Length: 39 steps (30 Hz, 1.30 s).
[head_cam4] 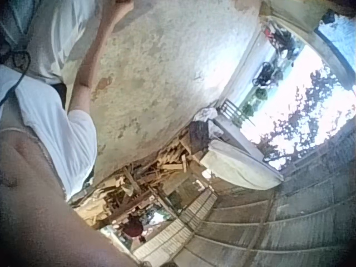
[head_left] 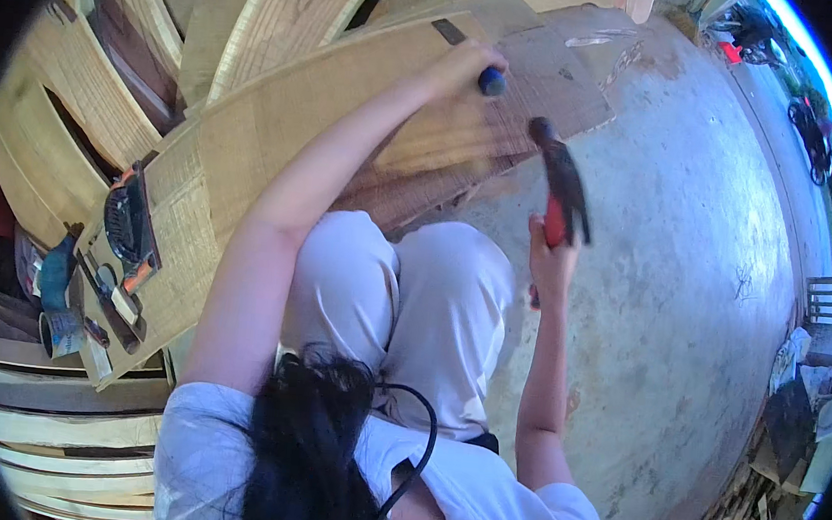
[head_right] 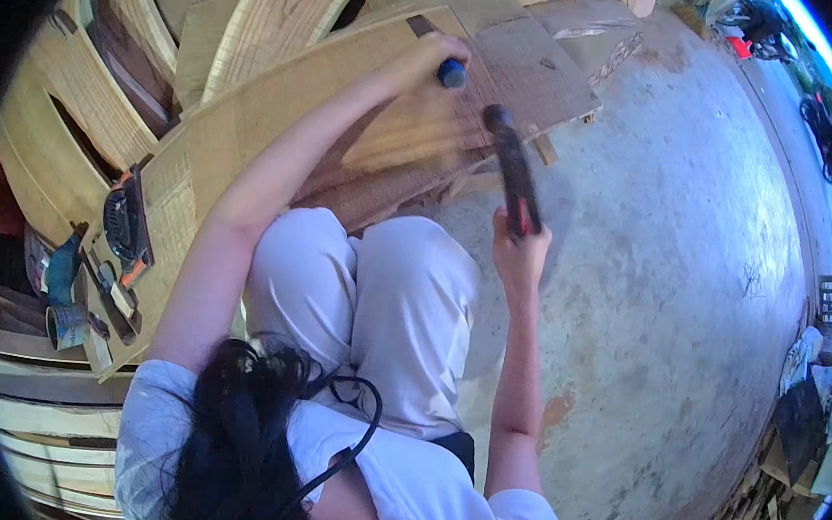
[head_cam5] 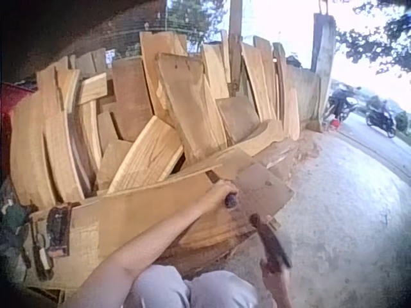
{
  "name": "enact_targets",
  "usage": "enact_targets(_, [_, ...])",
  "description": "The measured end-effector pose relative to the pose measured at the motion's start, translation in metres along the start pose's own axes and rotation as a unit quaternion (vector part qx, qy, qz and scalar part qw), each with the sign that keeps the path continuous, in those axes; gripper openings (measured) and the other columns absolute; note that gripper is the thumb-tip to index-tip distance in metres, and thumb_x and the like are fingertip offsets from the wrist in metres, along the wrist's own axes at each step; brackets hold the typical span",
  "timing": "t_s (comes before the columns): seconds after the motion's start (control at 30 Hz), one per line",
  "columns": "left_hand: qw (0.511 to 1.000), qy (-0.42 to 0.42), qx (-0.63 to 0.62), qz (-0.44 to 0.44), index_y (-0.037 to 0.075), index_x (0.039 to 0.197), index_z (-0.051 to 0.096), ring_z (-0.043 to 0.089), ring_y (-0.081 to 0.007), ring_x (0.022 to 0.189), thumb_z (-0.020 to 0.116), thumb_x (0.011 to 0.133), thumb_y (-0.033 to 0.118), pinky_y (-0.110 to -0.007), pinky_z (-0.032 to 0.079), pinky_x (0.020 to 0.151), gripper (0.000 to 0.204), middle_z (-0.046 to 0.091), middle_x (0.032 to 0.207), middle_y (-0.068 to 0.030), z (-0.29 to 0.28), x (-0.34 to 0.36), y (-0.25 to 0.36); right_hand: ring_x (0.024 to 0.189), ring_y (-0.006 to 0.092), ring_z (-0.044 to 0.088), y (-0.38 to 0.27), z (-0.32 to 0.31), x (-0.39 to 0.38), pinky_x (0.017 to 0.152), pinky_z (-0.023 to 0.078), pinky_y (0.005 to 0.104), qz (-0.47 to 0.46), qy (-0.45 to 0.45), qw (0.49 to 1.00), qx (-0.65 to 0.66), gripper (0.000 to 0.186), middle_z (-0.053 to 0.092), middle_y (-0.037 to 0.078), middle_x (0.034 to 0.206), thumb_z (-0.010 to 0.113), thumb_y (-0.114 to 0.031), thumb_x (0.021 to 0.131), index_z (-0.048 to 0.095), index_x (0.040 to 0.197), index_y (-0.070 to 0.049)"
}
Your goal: Carving and sanding a wooden plank using a chisel, hammer, and sandpaper.
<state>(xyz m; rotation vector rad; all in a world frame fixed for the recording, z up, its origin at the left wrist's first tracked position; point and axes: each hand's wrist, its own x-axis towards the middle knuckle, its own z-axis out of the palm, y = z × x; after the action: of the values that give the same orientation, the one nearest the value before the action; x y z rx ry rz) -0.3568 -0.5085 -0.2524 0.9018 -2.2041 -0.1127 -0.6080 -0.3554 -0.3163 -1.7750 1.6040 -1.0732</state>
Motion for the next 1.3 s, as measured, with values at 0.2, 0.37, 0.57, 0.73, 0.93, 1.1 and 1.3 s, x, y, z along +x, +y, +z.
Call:
enact_targets(0.2, [0.987, 0.003, -0.123, 0.101, 0.007, 0.064, 0.057, 0.059, -0.032, 0.063, 0.06, 0.061, 0.017, -0.038, 0.046, 0.056, 0.011, 0.058, 0.064, -0.0148, 0.014, 0.003, 0.109, 0.041, 0.0038, 0.036, -0.003, -0.046, -0.034, 0.038, 0.027, 0.0197, 0.1, 0.018, 0.968, 0.228, 0.024, 0.039, -0.005, 0.052, 0.059, -0.019, 0.081, 0.047, 0.063, -0.009])
enact_targets(0.37, [0.975, -0.179, -0.113, 0.068, 0.007, 0.059, 0.056, 0.06, -0.0314, 0.062, 0.059, 0.061, 0.016, -0.04, 0.047, 0.056, 0.009, 0.058, 0.06, -0.0141, 0.026, -0.005, 0.171, 0.041, 0.0033, 0.036, 0.001, -0.068, -0.061, 0.038, 0.027, 0.0197, 0.127, 0.068, 0.939, 0.312, 0.023, 0.041, -0.004, 0.051, 0.059, -0.014, 0.082, 0.046, 0.065, -0.007])
enact_targets(0.57, [0.987, -0.134, -0.074, 0.039, 0.008, 0.064, 0.055, 0.059, -0.0286, 0.07, 0.061, 0.056, 0.012, -0.039, 0.046, 0.062, 0.011, 0.058, 0.066, -0.0096, 0.038, -0.012, 0.164, 0.04, 0.0031, 0.028, -0.006, -0.08, -0.083, 0.037, 0.02, 0.0203, 0.09, 0.106, 0.927, 0.348, 0.024, 0.034, -0.005, 0.051, 0.054, -0.015, 0.085, 0.041, 0.065, -0.008])
enact_targets(0.73, [0.989, -0.147, -0.032, 0.011, 0.01, 0.066, 0.055, 0.06, -0.0273, 0.07, 0.061, 0.056, 0.012, -0.038, 0.047, 0.06, 0.012, 0.058, 0.066, -0.0084, 0.035, -0.015, 0.164, 0.041, 0.0041, 0.028, -0.026, -0.077, -0.099, 0.039, 0.021, 0.0206, 0.144, 0.097, 0.931, 0.321, 0.027, 0.033, -0.004, 0.05, 0.053, -0.015, 0.085, 0.038, 0.062, -0.008])
enact_targets(0.93, [0.994, -0.086, -0.064, 0.006, 0.01, 0.062, 0.057, 0.06, -0.0298, 0.065, 0.059, 0.061, 0.018, -0.04, 0.048, 0.058, 0.009, 0.059, 0.063, -0.0115, 0.046, 0.002, 0.162, 0.042, 0.0042, 0.029, -0.012, -0.068, -0.102, 0.04, 0.023, 0.0198, 0.052, 0.056, 0.913, 0.402, 0.026, 0.033, -0.004, 0.051, 0.051, -0.014, 0.085, 0.04, 0.062, -0.008])
enact_targets(1.1, [0.999, -0.036, -0.025, -0.024, 0.009, 0.061, 0.058, 0.06, -0.0328, 0.063, 0.056, 0.065, 0.022, -0.041, 0.049, 0.059, 0.014, 0.059, 0.062, -0.0164, 0.054, 0.002, 0.128, 0.043, 0.0039, 0.035, -0.011, -0.05, -0.08, 0.038, 0.026, 0.0202, 0.138, 0.052, 0.957, 0.25, 0.021, 0.039, -0.004, 0.052, 0.056, -0.017, 0.084, 0.047, 0.068, -0.006])
enact_targets(1.3, [0.998, -0.053, -0.036, -0.017, 0.008, 0.062, 0.058, 0.06, -0.0322, 0.064, 0.055, 0.065, 0.021, -0.042, 0.049, 0.06, 0.014, 0.06, 0.063, -0.0144, 0.046, 0.008, 0.124, 0.041, 0.0044, 0.031, -0.009, -0.036, -0.069, 0.038, 0.026, 0.0205, 0.144, 0.063, 0.933, 0.323, 0.02, 0.036, -0.005, 0.051, 0.053, -0.016, 0.085, 0.048, 0.069, -0.006])
